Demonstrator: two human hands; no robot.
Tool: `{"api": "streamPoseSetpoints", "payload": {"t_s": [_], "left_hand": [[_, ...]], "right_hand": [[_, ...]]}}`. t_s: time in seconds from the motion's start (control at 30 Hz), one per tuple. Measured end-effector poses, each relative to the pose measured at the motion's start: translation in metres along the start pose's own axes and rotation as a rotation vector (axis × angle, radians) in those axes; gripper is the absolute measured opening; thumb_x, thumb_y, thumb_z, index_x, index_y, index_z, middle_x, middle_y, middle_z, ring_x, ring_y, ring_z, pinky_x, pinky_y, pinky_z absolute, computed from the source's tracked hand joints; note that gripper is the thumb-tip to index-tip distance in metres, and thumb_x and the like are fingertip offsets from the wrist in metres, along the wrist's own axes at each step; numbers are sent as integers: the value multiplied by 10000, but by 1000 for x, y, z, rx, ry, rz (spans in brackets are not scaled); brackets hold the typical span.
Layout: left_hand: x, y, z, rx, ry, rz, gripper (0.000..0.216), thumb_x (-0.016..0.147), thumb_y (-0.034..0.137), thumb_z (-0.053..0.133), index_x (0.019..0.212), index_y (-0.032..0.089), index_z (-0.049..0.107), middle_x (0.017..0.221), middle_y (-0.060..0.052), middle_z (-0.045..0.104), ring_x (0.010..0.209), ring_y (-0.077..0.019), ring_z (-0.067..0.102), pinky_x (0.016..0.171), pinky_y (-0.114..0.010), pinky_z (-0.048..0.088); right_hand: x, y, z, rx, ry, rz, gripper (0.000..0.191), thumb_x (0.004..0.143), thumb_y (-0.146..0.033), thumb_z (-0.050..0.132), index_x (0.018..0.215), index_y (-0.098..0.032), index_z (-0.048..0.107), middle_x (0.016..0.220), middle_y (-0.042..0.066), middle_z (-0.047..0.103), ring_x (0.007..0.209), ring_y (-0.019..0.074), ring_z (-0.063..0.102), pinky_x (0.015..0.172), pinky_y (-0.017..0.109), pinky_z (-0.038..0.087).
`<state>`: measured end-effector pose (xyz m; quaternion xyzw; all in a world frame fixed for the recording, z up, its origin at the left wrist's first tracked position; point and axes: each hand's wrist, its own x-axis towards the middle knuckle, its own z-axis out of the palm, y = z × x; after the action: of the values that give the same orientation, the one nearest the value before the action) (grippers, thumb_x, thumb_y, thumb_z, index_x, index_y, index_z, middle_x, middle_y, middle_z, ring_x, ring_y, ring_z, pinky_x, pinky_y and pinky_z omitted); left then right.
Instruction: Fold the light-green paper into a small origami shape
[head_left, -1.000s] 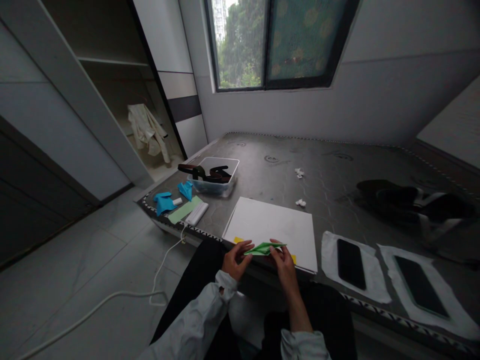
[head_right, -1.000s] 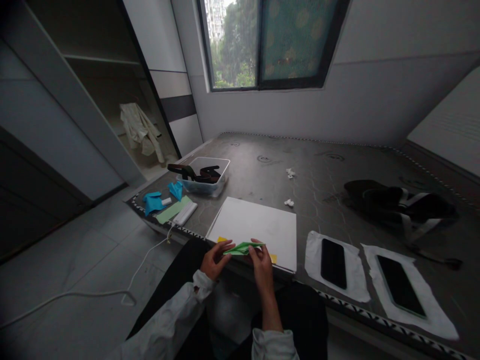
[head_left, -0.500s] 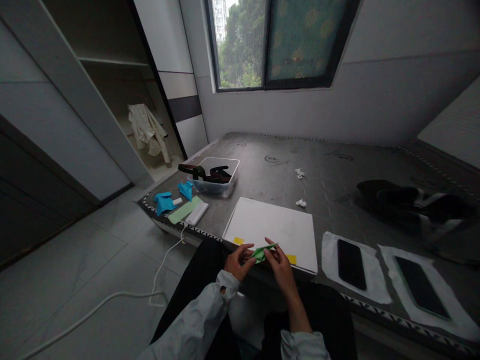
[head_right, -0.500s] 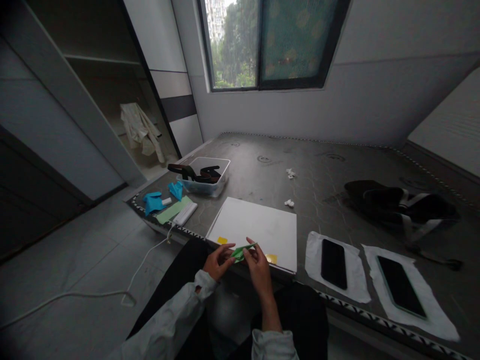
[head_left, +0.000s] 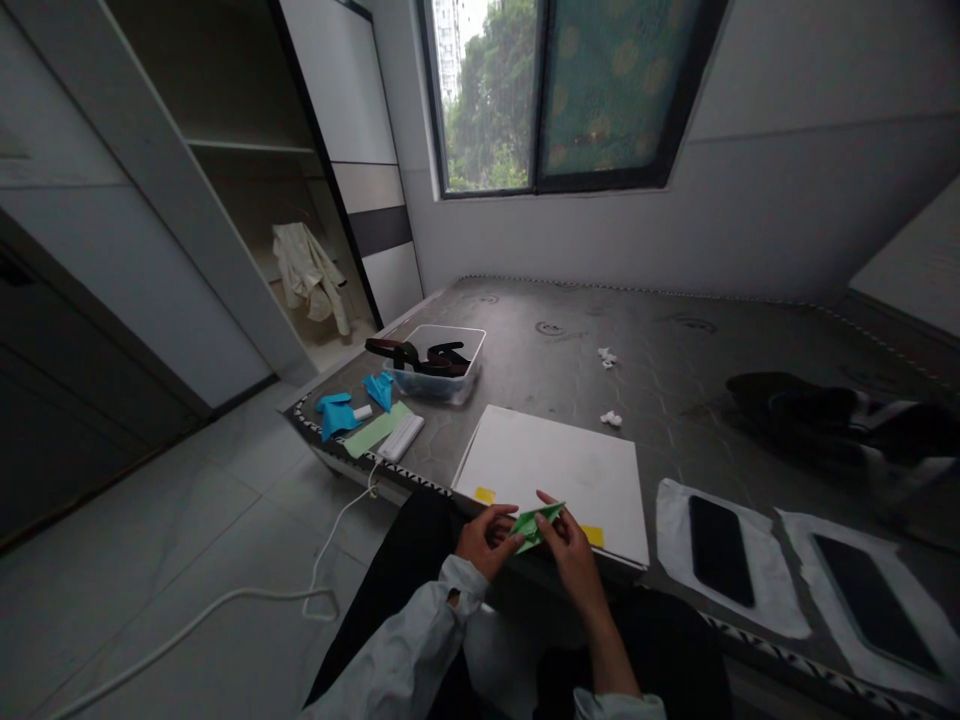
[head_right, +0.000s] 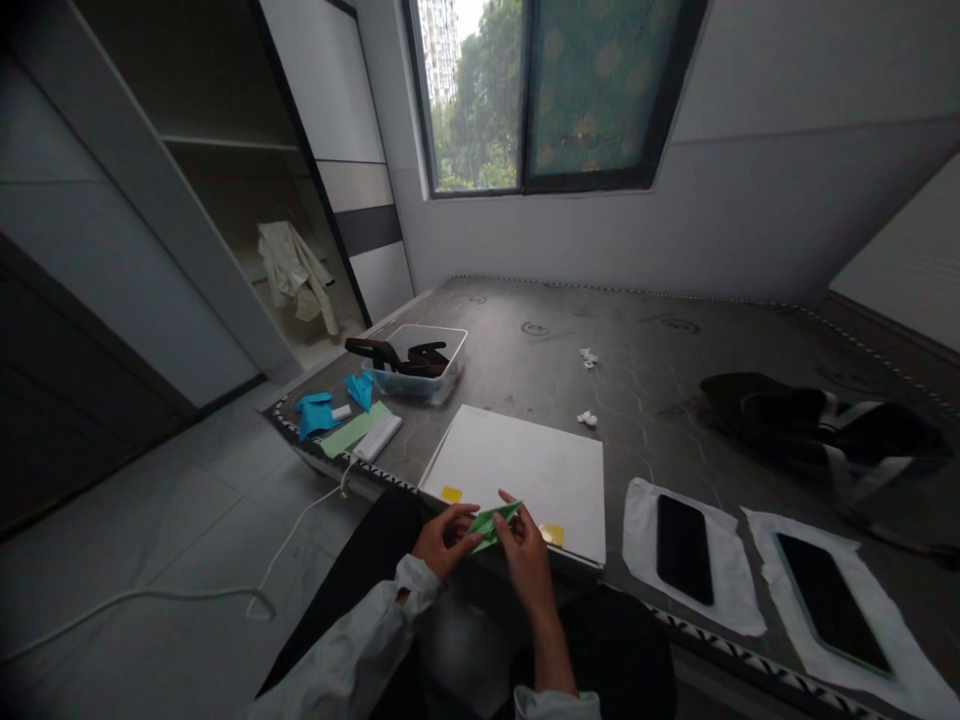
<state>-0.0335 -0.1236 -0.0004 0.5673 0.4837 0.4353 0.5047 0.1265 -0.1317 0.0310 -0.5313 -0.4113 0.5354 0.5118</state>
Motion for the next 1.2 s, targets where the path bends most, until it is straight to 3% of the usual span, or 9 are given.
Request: {"api": "streamPoseSetpoints", "payload": {"t_s": [0.6, 0.83, 1.03, 1.2], "left_hand": [[2, 1, -2, 55, -3, -44, 409, 715, 342, 727, 1066, 153, 635, 785, -39, 739, 688, -162, 671, 657, -251, 523], [3, -6, 2, 10, 69, -23, 411, 691, 377, 739, 1024, 151, 653, 734, -38, 731, 639, -152, 650, 627, -246, 502], [4, -3, 2, 3, 149, -42, 395, 675, 405, 739, 979, 169, 651, 762, -37, 737, 658, -167, 666, 617, -252, 506], [4, 0, -1, 96, 227, -18, 321, 687, 345, 725, 948, 172, 656, 793, -46, 746, 684, -178, 678, 583, -249, 503]], "right_hand": [[1, 3, -1, -17, 2, -26, 577, 738, -495, 679, 1214, -178, 601, 824, 33, 711, 779, 237, 668, 704, 324, 524], [1, 5, -1, -22, 8, -31, 612, 732, -505, 671, 1241, -180, 570, 780, 16, 684, 774, 230, 672, 713, 320, 532], [0, 7, 1, -19, 114, -20, 781, 671, -525, 723, 1329, -216, 439, 1012, 78, 666, 821, 226, 688, 750, 339, 542], [-1, 4, 4, -64, 145, -120, 587, 676, -514, 722, 1123, -233, 464, 1049, 78, 647, 697, 183, 670, 682, 317, 539]]}}
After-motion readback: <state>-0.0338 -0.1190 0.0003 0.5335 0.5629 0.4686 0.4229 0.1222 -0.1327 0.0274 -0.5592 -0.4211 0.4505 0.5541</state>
